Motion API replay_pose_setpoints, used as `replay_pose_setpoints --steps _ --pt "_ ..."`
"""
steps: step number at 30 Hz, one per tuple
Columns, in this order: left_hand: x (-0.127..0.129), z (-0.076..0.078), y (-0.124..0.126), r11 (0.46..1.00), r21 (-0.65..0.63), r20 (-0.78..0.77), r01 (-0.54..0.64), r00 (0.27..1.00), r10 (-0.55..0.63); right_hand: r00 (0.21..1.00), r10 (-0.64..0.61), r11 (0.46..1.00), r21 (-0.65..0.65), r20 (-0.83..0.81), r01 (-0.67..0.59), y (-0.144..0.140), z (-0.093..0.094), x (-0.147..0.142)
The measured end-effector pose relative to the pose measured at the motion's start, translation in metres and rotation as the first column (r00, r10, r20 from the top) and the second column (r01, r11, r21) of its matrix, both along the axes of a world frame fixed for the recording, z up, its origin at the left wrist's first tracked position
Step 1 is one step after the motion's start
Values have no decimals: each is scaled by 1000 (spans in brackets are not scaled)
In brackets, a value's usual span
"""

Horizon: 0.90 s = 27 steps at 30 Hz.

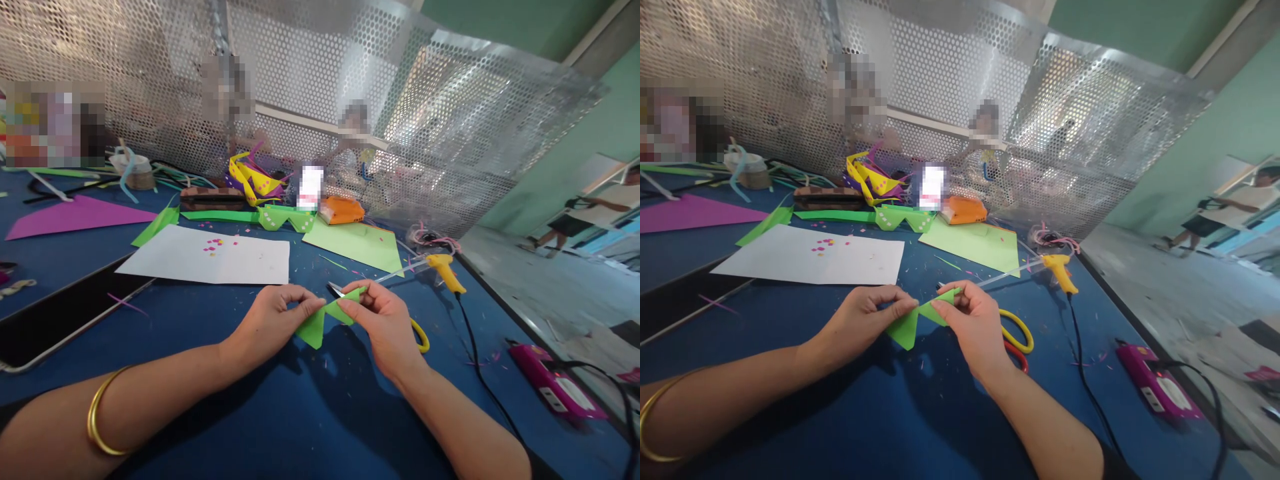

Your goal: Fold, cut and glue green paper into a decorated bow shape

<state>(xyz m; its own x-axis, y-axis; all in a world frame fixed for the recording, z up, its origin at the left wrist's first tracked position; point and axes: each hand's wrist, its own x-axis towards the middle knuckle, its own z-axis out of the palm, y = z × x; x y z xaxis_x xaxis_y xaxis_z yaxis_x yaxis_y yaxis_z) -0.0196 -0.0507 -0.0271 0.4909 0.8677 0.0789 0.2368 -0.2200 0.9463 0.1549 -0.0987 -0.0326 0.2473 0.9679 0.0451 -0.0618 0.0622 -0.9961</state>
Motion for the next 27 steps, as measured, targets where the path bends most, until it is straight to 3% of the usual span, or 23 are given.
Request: replay_pose_setpoints --steps 3,9,13,19,24,27 --pt "1 1 -1 1000 -20 -20 6 1000 -6 1000 9 1000 -6 16 -9 -1 0 0" --pt "1 0 -2 998 63 -72 -29 997 33 994 57 998 -24 90 -55 -3 -1 -3" --pt "0 0 1 997 -59 -24 -44 999 43 996 91 996 -19 24 -90 1 0 0" --pt "0 2 7 982 -148 67 -121 989 132 997 -81 996 48 15 81 10 0 18" --pt "0 4 6 962 -249 120 -113 982 147 991 -72 993 85 -115 82 10 4 21" --pt "0 4 6 945 -315 162 -92 975 149 991 -85 987 125 -104 98 9 4 18"
